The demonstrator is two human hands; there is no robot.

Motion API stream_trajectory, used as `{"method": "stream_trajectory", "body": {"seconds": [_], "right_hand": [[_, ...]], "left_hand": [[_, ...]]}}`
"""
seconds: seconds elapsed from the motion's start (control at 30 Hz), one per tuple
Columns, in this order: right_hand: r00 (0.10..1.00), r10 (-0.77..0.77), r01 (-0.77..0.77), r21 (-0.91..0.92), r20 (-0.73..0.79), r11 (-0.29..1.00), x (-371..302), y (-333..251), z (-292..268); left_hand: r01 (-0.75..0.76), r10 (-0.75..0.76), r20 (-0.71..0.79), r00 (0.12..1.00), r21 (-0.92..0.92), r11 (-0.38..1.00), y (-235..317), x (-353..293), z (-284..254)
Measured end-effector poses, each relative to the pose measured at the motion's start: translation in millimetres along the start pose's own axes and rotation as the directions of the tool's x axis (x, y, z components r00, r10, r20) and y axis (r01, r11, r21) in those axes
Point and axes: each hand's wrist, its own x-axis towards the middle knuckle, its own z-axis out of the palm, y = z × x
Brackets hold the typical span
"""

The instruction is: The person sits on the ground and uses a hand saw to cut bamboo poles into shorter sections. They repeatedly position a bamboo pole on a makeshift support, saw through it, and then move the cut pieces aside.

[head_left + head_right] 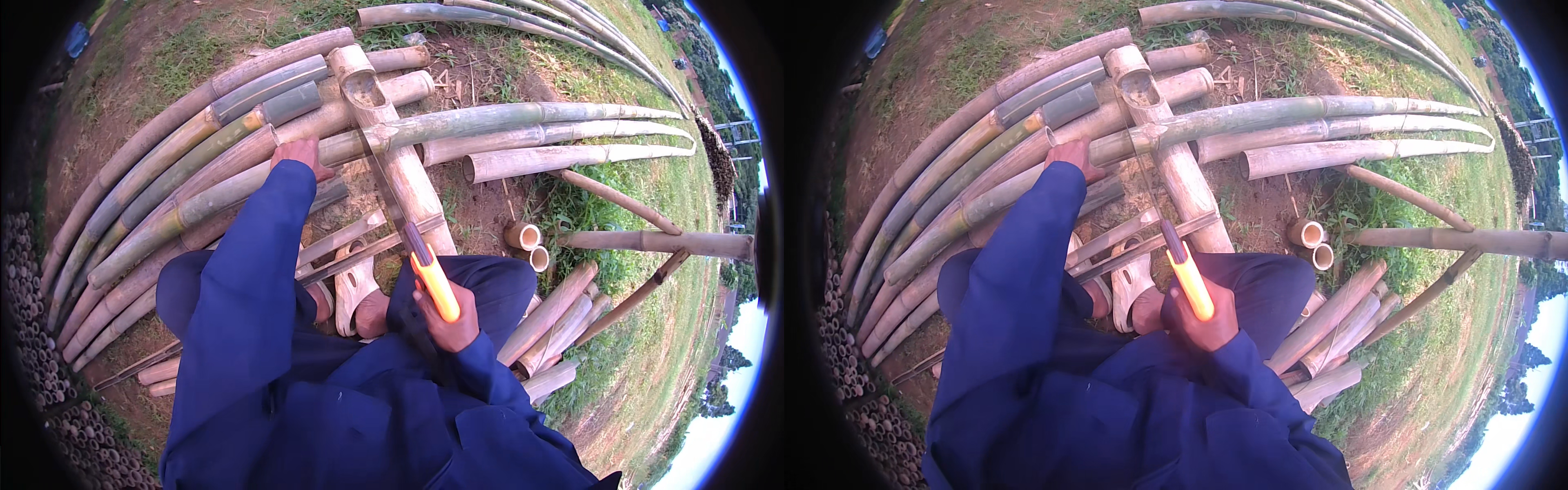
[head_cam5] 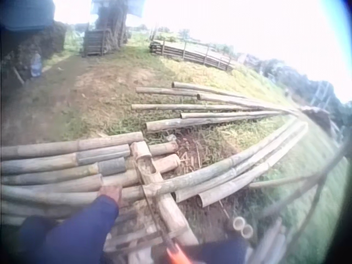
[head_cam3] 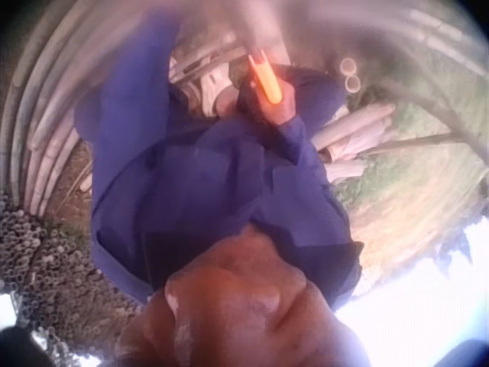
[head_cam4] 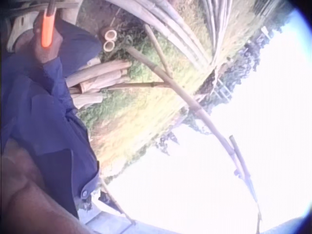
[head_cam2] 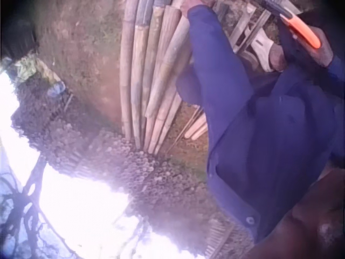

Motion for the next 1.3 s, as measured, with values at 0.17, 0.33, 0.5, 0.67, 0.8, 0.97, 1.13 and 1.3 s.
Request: {"method": "stream_trajectory", "body": {"seconds": [0.17,0.33,0.5,0.67,0.8,0.97,1.13,1.3], "right_hand": [[0.997,-0.065,0.066,0.013,-0.032,0.998,40,4,18],[0.999,0.021,-0.02,-0.028,0.049,0.999,-62,-19,-25],[0.987,0.155,-0.156,0.02,0.038,0.987,-5,-5,-1],[0.997,0.055,-0.054,-0.026,0.056,0.998,40,14,18],[0.997,0.042,-0.042,0.014,0.061,0.999,-39,-20,-18],[1.0,0.014,-0.014,-0.007,-0.019,1.0,-13,-3,-7],[0.999,-0.036,0.037,0.03,-0.034,0.999,29,8,16],[0.999,0.026,-0.025,-0.034,0.026,0.999,-59,-27,-23]], "left_hand": [[-0.047,0.047,-0.042,0.998,0.009,0.999,-2,-5,3],[-0.01,0.011,-0.018,1.0,0.028,1.0,-9,-2,5],[-0.013,0.013,-0.005,1.0,0.012,1.0,0,-2,2],[-0.036,0.036,0.001,0.999,0.018,0.999,5,-8,-4],[-0.002,0.002,-0.004,1.0,0.009,1.0,-8,-3,4],[-0.005,0.007,0.049,0.999,-0.033,0.999,2,-1,0],[-0.044,0.044,0.003,0.999,0.002,0.999,2,-1,-5],[-0.007,0.007,0.012,1.0,-0.005,1.0,-5,-5,3]]}}
